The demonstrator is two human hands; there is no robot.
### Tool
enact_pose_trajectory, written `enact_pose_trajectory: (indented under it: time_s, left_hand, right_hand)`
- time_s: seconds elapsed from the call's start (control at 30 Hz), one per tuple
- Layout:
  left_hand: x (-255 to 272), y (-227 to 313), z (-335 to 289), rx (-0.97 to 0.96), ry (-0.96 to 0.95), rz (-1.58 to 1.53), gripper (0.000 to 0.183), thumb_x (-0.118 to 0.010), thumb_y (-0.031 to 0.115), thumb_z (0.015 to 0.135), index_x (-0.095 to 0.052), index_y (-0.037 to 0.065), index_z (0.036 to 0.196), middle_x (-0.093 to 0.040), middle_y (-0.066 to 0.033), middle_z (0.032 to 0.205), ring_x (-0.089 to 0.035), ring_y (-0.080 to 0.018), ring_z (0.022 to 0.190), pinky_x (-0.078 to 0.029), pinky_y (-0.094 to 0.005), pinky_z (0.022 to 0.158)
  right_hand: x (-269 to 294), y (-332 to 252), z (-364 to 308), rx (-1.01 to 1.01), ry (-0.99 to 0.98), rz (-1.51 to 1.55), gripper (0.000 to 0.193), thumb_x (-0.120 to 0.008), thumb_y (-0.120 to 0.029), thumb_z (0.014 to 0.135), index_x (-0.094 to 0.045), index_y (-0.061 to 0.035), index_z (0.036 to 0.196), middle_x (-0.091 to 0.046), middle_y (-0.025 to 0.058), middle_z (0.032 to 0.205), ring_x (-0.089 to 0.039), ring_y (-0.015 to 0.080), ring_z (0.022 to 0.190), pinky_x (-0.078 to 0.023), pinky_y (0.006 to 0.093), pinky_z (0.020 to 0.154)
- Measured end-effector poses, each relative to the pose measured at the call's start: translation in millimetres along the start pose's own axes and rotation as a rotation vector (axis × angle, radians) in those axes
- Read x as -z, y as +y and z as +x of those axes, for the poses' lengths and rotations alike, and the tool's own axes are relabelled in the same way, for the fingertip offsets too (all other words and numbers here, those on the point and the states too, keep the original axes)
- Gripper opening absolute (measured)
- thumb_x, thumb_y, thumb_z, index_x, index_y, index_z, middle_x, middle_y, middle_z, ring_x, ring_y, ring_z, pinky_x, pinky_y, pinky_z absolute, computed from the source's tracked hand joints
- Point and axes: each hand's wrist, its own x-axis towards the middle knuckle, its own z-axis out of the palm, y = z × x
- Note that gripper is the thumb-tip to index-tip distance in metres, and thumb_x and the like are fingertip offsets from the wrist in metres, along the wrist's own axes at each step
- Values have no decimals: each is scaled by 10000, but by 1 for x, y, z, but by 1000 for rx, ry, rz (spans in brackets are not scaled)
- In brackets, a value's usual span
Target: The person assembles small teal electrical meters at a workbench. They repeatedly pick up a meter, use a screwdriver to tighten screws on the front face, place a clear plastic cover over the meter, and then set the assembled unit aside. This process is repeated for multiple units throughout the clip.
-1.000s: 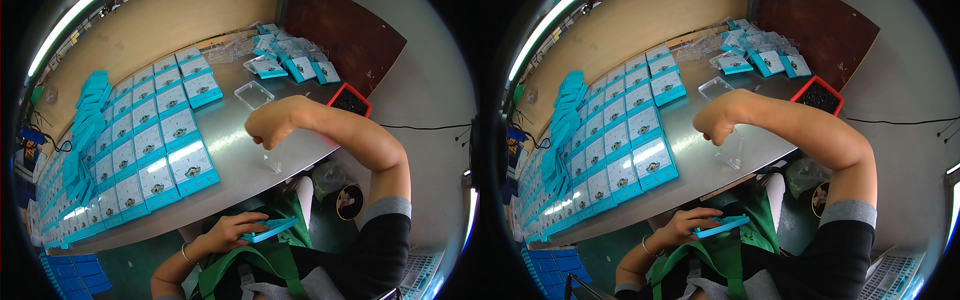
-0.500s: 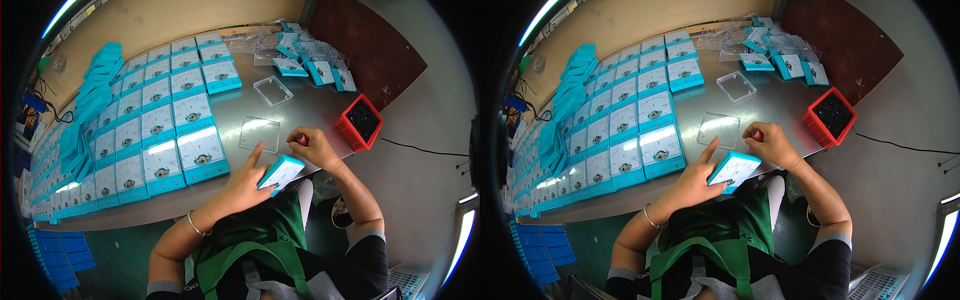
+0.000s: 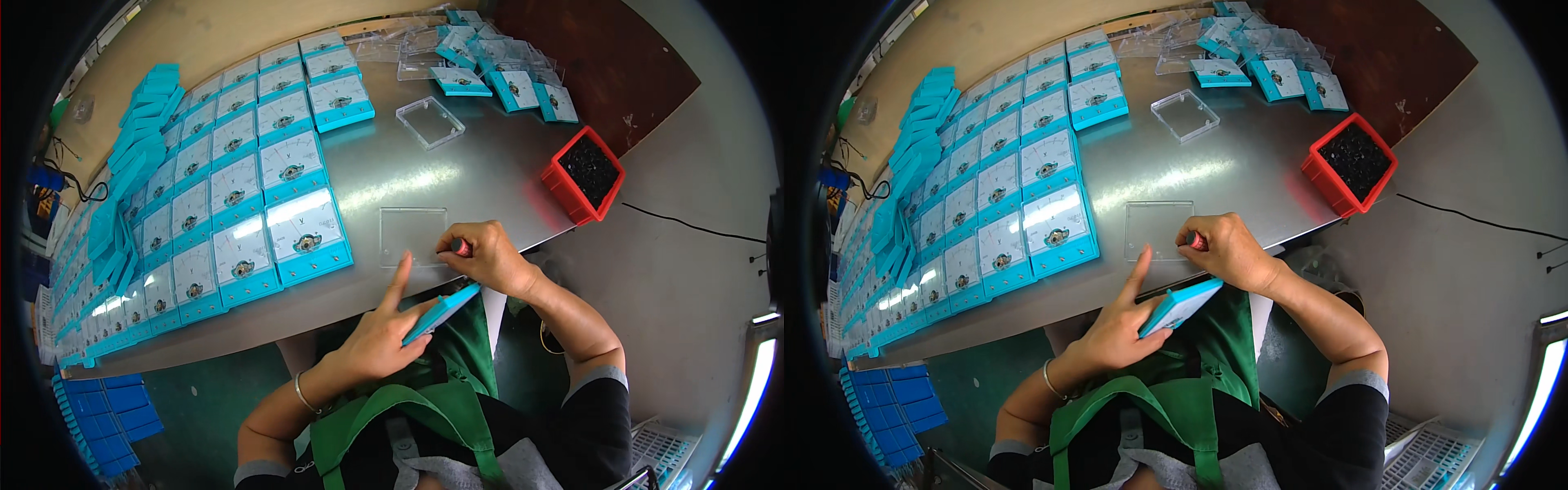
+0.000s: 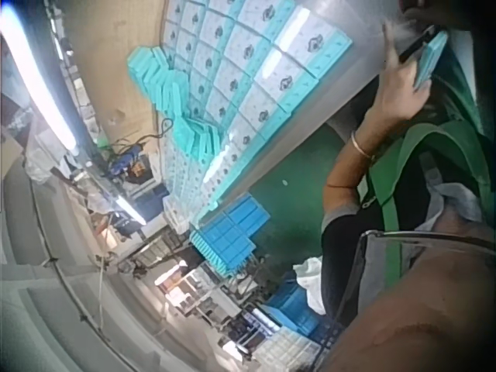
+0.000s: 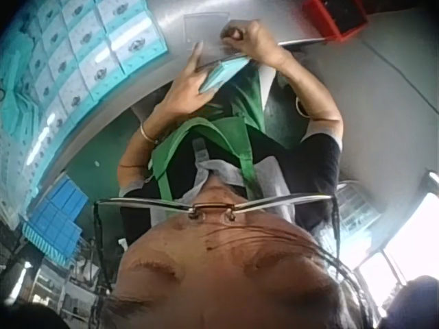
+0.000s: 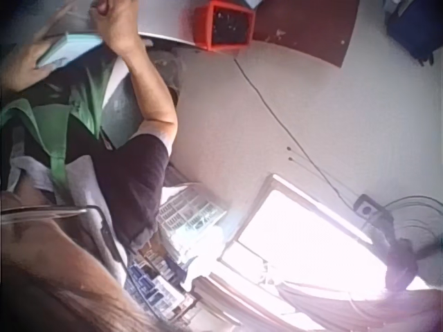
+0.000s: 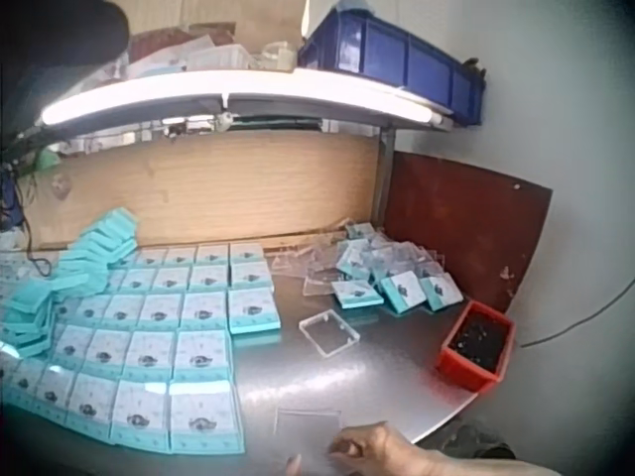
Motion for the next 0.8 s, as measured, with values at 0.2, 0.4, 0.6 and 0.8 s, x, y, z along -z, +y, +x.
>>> enact_pose_trajectory:
  time_s: [0.2,0.4,0.6,0.8]
  left_hand:
    - [-5,2,-2,88,-55,115,505,-661,66,767,-537,76,1256,42,-358,1462,-630,-437,892,-513,-421,816]
    - [-14,-5,-4,44,11,186,494,-654,26,745,-559,102,1224,-1,-363,1454,-655,-398,690,-555,-409,636]
    - [-16,-11,-4,39,-2,262,484,-657,30,731,-567,94,1202,-29,-360,1454,-656,-391,662,-559,-406,591]
    - [-21,-17,-5,49,-34,285,453,-653,48,735,-573,96,1179,-23,-344,1465,-654,-408,690,-554,-421,593]
  right_hand:
    - [-15,6,7,153,-39,-36,118,-709,-24,720,-653,-18,824,-595,106,752,-599,255,650,-481,343,600]
    - [-24,6,0,205,4,-187,143,-712,-7,693,-635,-32,811,-566,95,767,-590,267,652,-480,345,578]
    - [-20,-5,9,380,-124,-594,125,-702,-110,719,-632,-57,808,-584,87,772,-607,277,690,-480,359,579]
    - [2,-16,62,-52,-531,-484,240,-759,-251,675,-638,-67,771,-651,82,800,-634,293,776,-469,394,642]
